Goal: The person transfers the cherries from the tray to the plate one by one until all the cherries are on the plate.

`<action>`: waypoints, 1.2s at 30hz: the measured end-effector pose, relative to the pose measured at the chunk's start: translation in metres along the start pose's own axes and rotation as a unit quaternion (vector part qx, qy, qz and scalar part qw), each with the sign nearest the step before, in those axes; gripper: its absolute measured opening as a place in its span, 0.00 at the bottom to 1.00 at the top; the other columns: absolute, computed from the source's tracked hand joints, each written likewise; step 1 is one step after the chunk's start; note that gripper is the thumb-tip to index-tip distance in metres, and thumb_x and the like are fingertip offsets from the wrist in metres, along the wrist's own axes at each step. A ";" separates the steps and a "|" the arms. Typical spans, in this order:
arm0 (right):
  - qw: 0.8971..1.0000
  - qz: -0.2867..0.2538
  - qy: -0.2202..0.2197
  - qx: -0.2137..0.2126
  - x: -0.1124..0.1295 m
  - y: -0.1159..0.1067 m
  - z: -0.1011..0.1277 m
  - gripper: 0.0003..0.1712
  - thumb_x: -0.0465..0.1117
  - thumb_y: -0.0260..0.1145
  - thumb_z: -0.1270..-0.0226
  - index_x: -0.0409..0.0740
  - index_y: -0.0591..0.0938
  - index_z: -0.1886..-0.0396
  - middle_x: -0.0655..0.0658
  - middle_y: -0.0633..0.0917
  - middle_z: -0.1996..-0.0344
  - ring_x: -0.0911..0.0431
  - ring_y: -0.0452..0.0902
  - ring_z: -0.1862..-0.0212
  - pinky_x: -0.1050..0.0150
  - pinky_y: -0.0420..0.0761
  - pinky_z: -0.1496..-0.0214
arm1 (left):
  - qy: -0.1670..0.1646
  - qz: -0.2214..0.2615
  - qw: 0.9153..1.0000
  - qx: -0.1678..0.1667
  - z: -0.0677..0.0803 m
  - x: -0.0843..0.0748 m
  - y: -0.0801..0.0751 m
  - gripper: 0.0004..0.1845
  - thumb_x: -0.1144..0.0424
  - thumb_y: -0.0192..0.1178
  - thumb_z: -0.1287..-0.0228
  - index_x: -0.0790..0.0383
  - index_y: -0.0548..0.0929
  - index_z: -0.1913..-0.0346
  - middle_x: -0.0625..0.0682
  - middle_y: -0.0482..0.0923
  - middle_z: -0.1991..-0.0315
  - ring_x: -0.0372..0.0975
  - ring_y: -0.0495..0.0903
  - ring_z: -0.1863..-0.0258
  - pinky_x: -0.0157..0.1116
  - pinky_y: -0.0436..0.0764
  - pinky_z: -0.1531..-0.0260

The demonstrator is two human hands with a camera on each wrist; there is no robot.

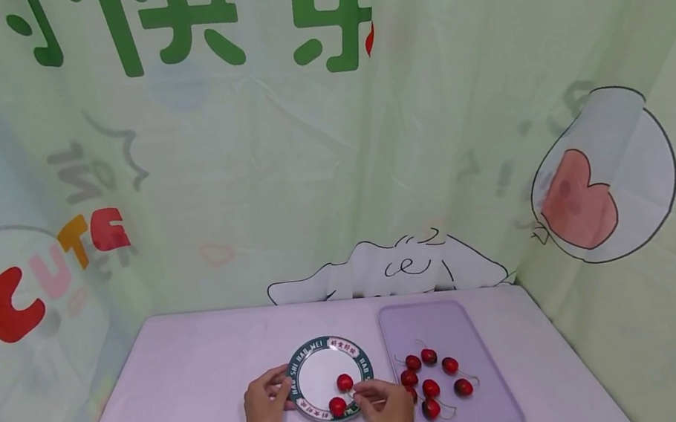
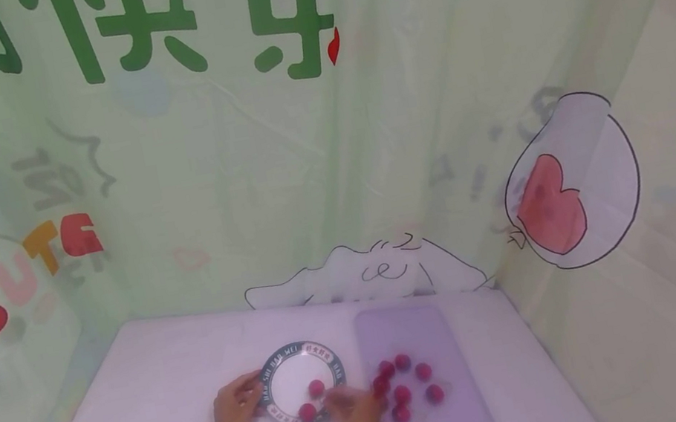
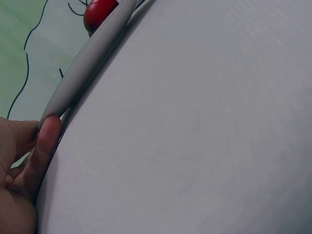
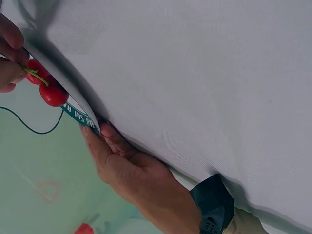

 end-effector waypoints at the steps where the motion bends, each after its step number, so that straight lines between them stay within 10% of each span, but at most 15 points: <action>1: 1.000 0.006 -0.003 0.001 0.001 0.000 0.001 0.12 0.31 0.80 0.35 0.53 0.96 0.58 0.56 0.94 0.65 0.63 0.86 0.63 0.73 0.86 0.58 | 0.001 0.001 1.000 0.000 0.000 0.000 0.000 0.18 0.68 0.66 0.22 0.64 0.86 0.34 0.59 0.89 0.51 0.36 0.85 0.78 0.27 0.85 0.74; 36: 0.999 -0.007 -0.046 -0.018 0.008 -0.012 0.010 0.11 0.32 0.81 0.36 0.49 0.95 0.56 0.55 0.95 0.63 0.64 0.86 0.62 0.72 0.88 0.54 | 0.000 0.010 1.000 0.004 -0.001 -0.001 0.000 0.17 0.69 0.66 0.22 0.65 0.86 0.34 0.60 0.90 0.51 0.36 0.85 0.79 0.27 0.87 0.74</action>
Point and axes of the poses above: each hand's wrist, its own z-axis away from the middle knuckle, its own y-axis out of the palm, x = y × z, the point moved 4 cm from there along -z, towards the middle knuckle
